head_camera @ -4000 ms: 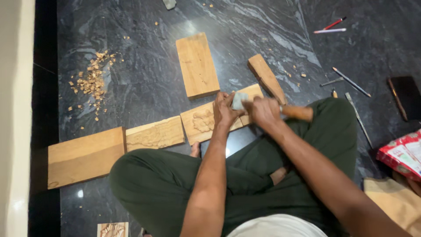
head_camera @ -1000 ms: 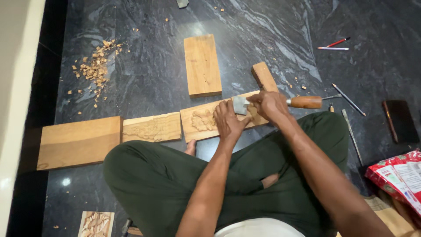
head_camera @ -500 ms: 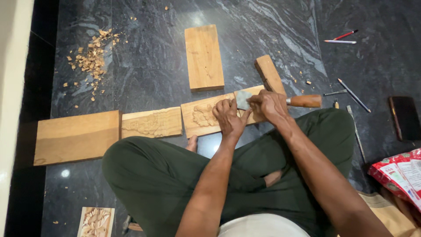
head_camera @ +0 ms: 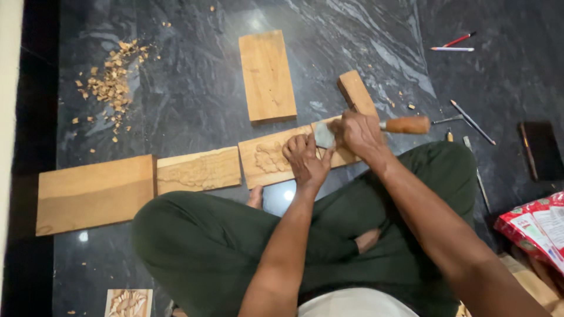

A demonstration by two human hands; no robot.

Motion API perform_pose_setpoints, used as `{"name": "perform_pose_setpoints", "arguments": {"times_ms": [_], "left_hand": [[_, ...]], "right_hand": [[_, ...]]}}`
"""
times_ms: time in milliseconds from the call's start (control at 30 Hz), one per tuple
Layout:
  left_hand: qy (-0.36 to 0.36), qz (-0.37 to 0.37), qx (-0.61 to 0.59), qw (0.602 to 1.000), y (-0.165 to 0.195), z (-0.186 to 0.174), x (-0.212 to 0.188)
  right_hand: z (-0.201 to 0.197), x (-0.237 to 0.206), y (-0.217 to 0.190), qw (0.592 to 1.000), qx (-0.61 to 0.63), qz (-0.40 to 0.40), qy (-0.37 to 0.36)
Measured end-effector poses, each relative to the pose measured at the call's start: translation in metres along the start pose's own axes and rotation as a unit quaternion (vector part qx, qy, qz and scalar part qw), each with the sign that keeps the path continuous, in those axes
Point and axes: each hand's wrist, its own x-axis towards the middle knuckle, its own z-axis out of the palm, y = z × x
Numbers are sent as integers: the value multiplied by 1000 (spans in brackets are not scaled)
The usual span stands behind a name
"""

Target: The person sits cross-legged on the floor and uses a chisel and mallet to carve a design into a rectangular wooden plank. They repeatedly strike the chisel to remove wood shavings and refine the pattern.

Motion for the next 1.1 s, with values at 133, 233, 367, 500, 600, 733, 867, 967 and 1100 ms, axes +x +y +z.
{"name": "perform_pose_setpoints", "arguments": {"times_ms": [133, 233, 367, 500, 600, 733, 867, 967, 1100], "left_hand": [[-22, -4, 4, 1000, 0, -2, 2], [-27, -7, 0, 1000, 1, -2, 2], [-26, 9, 2, 1000, -1, -2, 1], [-26, 27, 17, 999, -4, -1, 0], [-34, 8, 16, 999, -5, 1, -1], [-36, 23, 11, 999, -6, 2, 1], [-40, 20, 13, 999, -7, 1, 0], [-38, 20, 3, 999, -8, 2, 0], [-47, 27, 8, 999, -8, 2, 0]], "right_hand": [[0, -3, -8, 999, 21, 28, -7], [5, -1, -7, 999, 8, 47, -1], [9, -2, 1, 999, -15, 34, -6], [8, -2, 2, 999, 27, 31, 10], [8, 1, 1, 998, -17, 66, -10], [8, 3, -1, 994, -30, 90, -58], [9, 0, -3, 997, 6, 71, -22], [10, -4, -5, 998, -12, 66, -8], [13, -3, -5, 999, 16, 48, 20]]}}
